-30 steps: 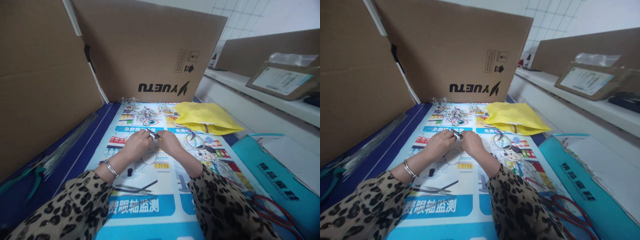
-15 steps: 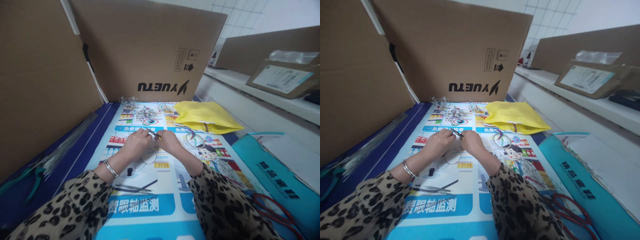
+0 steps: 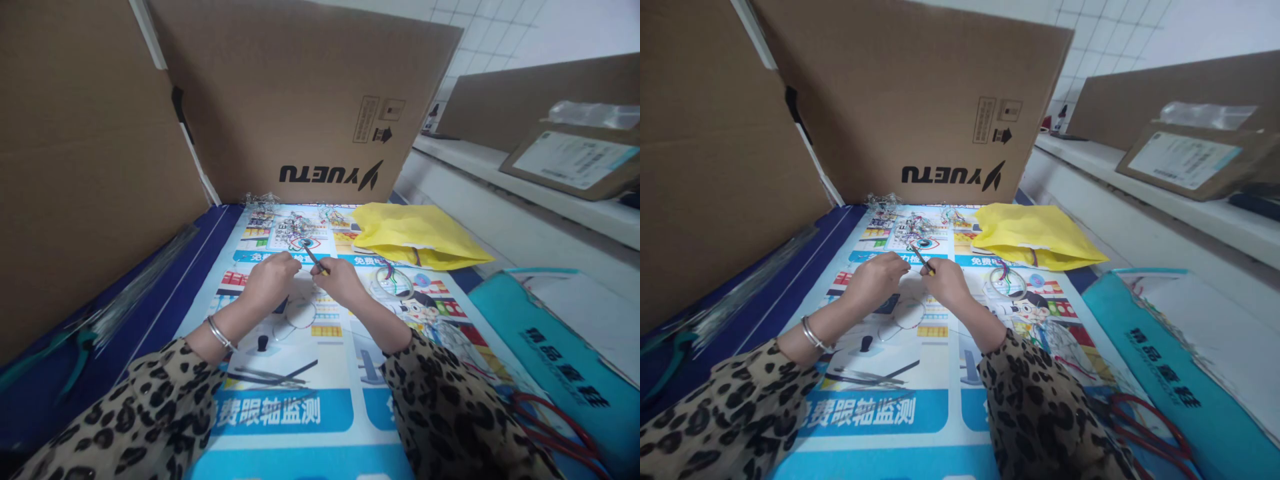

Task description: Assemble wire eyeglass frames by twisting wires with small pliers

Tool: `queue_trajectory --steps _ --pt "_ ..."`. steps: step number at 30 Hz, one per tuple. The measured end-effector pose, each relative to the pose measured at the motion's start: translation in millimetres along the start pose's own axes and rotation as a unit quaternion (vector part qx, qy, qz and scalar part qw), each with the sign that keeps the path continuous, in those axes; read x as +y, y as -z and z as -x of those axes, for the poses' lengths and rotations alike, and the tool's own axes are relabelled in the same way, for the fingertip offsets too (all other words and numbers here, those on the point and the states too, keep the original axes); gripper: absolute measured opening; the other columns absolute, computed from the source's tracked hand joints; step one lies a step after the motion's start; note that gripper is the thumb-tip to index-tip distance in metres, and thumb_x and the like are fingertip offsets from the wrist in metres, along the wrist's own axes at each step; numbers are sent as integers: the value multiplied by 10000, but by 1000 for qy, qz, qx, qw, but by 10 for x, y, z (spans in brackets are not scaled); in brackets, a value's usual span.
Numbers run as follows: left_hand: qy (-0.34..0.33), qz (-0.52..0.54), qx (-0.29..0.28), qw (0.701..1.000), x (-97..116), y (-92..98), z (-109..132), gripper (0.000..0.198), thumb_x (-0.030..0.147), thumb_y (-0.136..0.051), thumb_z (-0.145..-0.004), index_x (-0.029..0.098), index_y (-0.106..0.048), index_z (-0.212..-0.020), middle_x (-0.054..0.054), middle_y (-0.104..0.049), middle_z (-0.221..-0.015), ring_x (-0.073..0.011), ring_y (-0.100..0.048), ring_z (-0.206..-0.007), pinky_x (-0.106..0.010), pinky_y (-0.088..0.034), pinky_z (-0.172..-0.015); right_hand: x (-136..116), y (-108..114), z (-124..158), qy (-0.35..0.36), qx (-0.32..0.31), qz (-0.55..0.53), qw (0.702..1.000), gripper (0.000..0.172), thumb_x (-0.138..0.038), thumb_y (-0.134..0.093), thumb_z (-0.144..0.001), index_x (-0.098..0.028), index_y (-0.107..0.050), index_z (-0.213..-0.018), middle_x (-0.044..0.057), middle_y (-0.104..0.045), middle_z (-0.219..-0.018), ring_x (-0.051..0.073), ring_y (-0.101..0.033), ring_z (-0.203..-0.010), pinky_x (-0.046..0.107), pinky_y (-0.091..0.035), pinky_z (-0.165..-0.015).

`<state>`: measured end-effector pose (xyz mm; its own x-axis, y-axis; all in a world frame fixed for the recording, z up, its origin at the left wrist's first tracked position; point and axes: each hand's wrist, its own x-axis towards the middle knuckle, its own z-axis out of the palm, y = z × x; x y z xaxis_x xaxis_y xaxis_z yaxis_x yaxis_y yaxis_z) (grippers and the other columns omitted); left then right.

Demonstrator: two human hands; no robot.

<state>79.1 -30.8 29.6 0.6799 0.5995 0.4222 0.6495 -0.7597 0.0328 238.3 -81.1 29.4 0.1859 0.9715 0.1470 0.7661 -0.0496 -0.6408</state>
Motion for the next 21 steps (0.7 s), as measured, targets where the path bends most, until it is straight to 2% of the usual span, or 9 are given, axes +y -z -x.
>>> queue_trajectory --steps 6,11,13,16,21 --pt "55 148 11 987 -53 7 -49 193 177 -485 -796 185 -678 -800 -41 -646 -816 -161 -589 -775 -270 -433 -717 67 -52 -32 -36 2 -131 991 101 -216 -553 -628 -179 -619 -696 -33 -563 -570 104 -512 -533 205 -390 -511" --pt "124 254 16 959 -75 9 -88 123 213 -570 -720 208 -691 -743 -12 -665 -760 -161 -587 -727 -269 -425 -698 60 -86 -38 -78 1 -290 954 124 -246 -606 -582 -167 -591 -676 -50 -508 -513 89 -492 -471 225 -443 -504" --pt "170 312 14 935 -76 -5 -97 95 219 -600 -683 208 -690 -710 -2 -658 -691 -152 -579 -661 -257 -425 -650 41 -95 -37 -94 1 -347 933 146 -244 -634 -551 -163 -583 -662 -55 -498 -499 89 -490 -461 238 -458 -503" --pt "234 416 3 879 -76 -41 -104 102 250 -625 -650 186 -684 -704 3 -631 -606 -126 -543 -540 -240 -414 -552 21 -116 -37 -112 3 -407 906 171 -236 -664 -518 -159 -578 -644 -56 -503 -494 85 -486 -449 258 -476 -508" --pt "279 541 -8 793 -67 -92 -102 173 274 -666 -599 145 -664 -714 0 -612 -628 -94 -512 -506 -230 -436 -520 6 -158 -16 -131 7 -461 878 208 -236 -697 -498 -158 -577 -650 -57 -513 -514 84 -500 -464 271 -492 -530"
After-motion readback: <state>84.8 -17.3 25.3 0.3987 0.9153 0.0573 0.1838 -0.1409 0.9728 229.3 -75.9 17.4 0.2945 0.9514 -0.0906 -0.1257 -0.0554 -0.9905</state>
